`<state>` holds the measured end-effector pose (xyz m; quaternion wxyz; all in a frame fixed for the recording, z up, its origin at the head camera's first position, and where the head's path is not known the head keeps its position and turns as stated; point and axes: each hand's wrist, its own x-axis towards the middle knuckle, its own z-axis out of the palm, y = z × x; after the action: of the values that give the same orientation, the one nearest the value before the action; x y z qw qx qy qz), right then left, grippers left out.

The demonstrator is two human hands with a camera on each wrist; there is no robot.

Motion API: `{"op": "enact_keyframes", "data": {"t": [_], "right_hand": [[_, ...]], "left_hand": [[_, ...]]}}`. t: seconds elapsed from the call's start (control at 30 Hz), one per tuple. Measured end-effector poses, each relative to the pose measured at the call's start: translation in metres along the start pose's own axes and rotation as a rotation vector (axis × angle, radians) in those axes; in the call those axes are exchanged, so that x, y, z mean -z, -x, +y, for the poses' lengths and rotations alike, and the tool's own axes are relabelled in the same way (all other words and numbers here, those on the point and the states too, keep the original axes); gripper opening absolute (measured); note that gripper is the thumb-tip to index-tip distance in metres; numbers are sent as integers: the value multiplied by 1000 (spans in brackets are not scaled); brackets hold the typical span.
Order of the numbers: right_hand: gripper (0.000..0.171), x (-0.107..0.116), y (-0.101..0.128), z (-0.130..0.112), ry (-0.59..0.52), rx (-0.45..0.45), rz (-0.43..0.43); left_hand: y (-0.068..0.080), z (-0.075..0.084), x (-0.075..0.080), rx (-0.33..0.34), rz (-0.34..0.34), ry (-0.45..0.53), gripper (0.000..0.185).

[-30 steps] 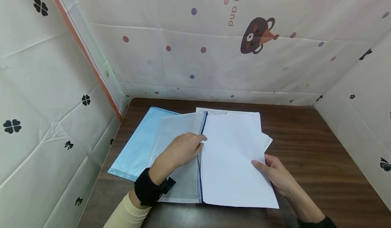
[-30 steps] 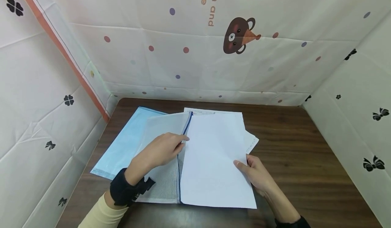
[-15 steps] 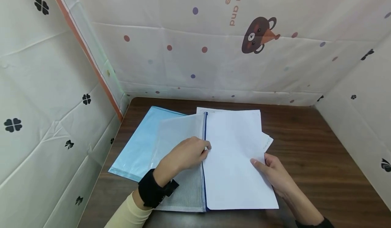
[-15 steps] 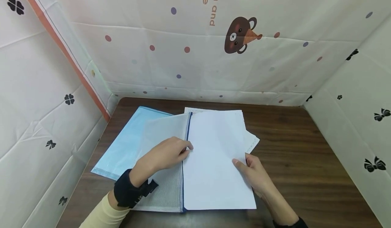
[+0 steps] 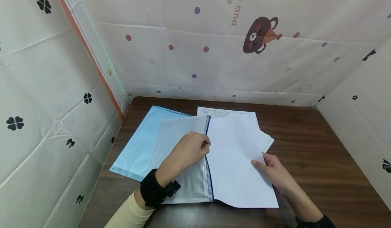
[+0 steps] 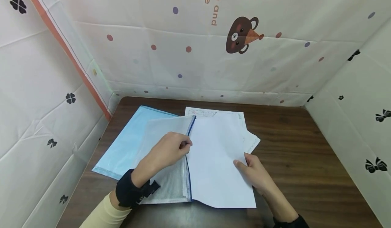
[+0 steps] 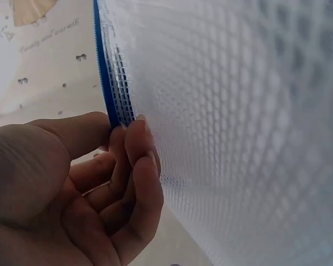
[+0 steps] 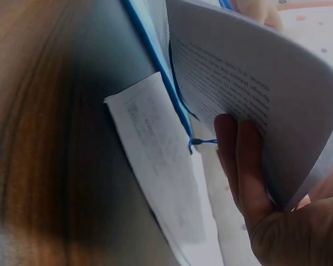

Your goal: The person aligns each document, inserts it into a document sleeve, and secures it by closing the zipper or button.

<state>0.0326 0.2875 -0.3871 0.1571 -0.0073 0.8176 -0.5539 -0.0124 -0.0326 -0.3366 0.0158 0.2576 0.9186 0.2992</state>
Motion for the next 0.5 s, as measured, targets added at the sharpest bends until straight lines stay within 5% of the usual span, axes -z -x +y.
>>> {"op": "enact_keyframes", "data": {"t": [0.37,0.5], "right_hand": [[44,1,-3,-1,-53,43,1],[42,-1,-3,-4,-42,56,1]], "left_hand": [[0,0,-6,-35,-149,-62,12],[0,-1,-9,-38,-114,-63,13]]}}
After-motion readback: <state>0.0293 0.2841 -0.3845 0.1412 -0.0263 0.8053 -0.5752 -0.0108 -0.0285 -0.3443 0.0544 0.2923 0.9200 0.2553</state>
